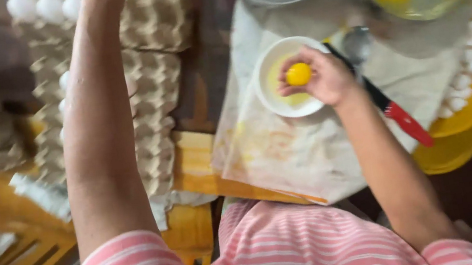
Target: Cracking eggs and separating the yolks from the whites into separate bowls.
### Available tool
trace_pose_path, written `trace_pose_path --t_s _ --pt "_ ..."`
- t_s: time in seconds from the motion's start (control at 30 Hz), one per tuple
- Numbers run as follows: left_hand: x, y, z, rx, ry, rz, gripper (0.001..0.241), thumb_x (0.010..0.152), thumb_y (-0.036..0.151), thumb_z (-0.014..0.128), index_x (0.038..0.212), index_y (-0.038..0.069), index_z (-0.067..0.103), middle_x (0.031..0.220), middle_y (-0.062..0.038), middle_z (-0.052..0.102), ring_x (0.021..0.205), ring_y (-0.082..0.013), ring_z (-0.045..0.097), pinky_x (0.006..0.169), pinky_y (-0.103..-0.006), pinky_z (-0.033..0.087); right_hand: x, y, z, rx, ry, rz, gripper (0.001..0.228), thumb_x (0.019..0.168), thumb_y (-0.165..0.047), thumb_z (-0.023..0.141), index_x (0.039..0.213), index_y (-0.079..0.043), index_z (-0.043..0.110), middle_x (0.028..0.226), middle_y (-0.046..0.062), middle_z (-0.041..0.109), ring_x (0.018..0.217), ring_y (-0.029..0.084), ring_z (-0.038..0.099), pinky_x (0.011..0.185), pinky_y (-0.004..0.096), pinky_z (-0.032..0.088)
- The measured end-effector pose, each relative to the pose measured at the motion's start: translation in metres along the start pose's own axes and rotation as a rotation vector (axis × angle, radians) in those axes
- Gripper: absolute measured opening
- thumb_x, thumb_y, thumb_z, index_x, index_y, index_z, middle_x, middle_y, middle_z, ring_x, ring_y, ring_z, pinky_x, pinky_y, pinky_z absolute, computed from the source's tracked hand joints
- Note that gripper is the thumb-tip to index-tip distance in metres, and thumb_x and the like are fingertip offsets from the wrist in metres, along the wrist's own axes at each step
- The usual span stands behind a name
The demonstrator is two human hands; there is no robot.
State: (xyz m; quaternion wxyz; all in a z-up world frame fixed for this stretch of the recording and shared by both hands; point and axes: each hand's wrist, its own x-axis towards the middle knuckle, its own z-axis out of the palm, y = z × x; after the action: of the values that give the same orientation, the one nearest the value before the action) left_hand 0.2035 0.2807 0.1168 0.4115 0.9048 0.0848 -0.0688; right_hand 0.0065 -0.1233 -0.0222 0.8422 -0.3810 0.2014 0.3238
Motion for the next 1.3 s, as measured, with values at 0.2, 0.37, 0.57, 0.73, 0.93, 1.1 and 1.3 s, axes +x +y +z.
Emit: trace_pose_path --t_s 0.2,0.37,0.57,0.73,0.93,1.1,1.3 --pt "-0.006 -0.059 -0.025 0.532 0.103 0.135 0.047 0.091 0.024 0.076 0.129 -0.001 0.060 0.119 -0.026 0.058 0.107 -0.0425 0.054 0.083 -0.0596 0.050 -0.023 -0.004 0.012 -0.007 0.099 -0.050 0.055 0.108 -0.042 0.045 0.113 0.007 0.068 0.106 0.029 0.073 0.093 0.040 0.076 0.084 0.054 0.066" --pt "-0.014 -0.051 -0.005 0.629 0.100 -0.019 0.062 0.101 0.002 0.068 0.152 -0.011 0.037 0.151 -0.044 0.027 0.138 -0.0590 0.031 0.113 -0.0694 0.027 -0.037 -0.010 0.029 -0.031 0.214 -0.096 0.049 0.108 -0.032 0.045 0.105 0.011 0.068 0.096 0.030 0.071 0.082 0.045 0.073 0.080 0.050 0.065" --pt "0.027 -0.106 0.014 0.846 0.231 0.065 0.083 0.103 0.046 0.082 0.148 -0.004 0.035 0.129 -0.034 0.058 0.115 -0.0525 0.048 0.094 -0.0629 0.044 -0.029 -0.006 0.000 0.064 0.043 -0.107 0.048 0.106 -0.038 0.047 0.108 0.005 0.068 0.102 0.026 0.073 0.093 0.044 0.074 0.083 0.054 0.063" --pt "0.015 -0.099 0.004 0.643 0.263 0.145 0.061 0.099 0.026 0.087 0.129 -0.011 0.047 0.106 -0.029 0.062 0.106 -0.0469 0.051 0.089 -0.0639 0.047 -0.031 -0.015 0.013 -0.023 0.085 -0.109 0.051 0.107 -0.035 0.044 0.102 0.009 0.070 0.100 0.030 0.072 0.088 0.045 0.074 0.079 0.049 0.065" --pt "-0.002 -0.085 -0.009 0.460 0.242 0.088 0.042 0.085 0.008 0.075 0.123 0.002 0.057 0.116 -0.022 0.059 0.109 -0.0390 0.050 0.089 -0.0536 0.047 -0.047 -0.053 0.016 -0.020 -0.004 -0.119 0.056 0.109 -0.040 0.042 0.107 0.009 0.070 0.101 0.029 0.072 0.089 0.041 0.074 0.076 0.043 0.065" --pt "-0.037 -0.064 -0.014 0.202 0.321 0.266 0.038 0.082 0.009 0.070 0.118 0.007 0.059 0.086 0.000 0.047 0.075 -0.0108 0.045 0.075 -0.0440 0.054 -0.074 -0.149 0.003 0.042 -0.003 -0.339 0.049 0.107 -0.038 0.044 0.112 0.001 0.073 0.105 0.023 0.074 0.090 0.038 0.075 0.073 0.042 0.064" --pt "-0.125 0.017 0.042 -0.252 0.003 0.148 0.035 0.105 0.019 0.070 0.136 0.004 0.063 0.119 -0.022 0.072 0.085 -0.0231 0.078 0.057 -0.0208 0.065 -0.036 -0.188 -0.095 -0.332 0.675 -0.580 0.016 0.094 -0.028 0.066 0.106 -0.017 0.067 0.103 0.006 0.075 0.090 0.022 0.078 0.066 0.039 0.074"
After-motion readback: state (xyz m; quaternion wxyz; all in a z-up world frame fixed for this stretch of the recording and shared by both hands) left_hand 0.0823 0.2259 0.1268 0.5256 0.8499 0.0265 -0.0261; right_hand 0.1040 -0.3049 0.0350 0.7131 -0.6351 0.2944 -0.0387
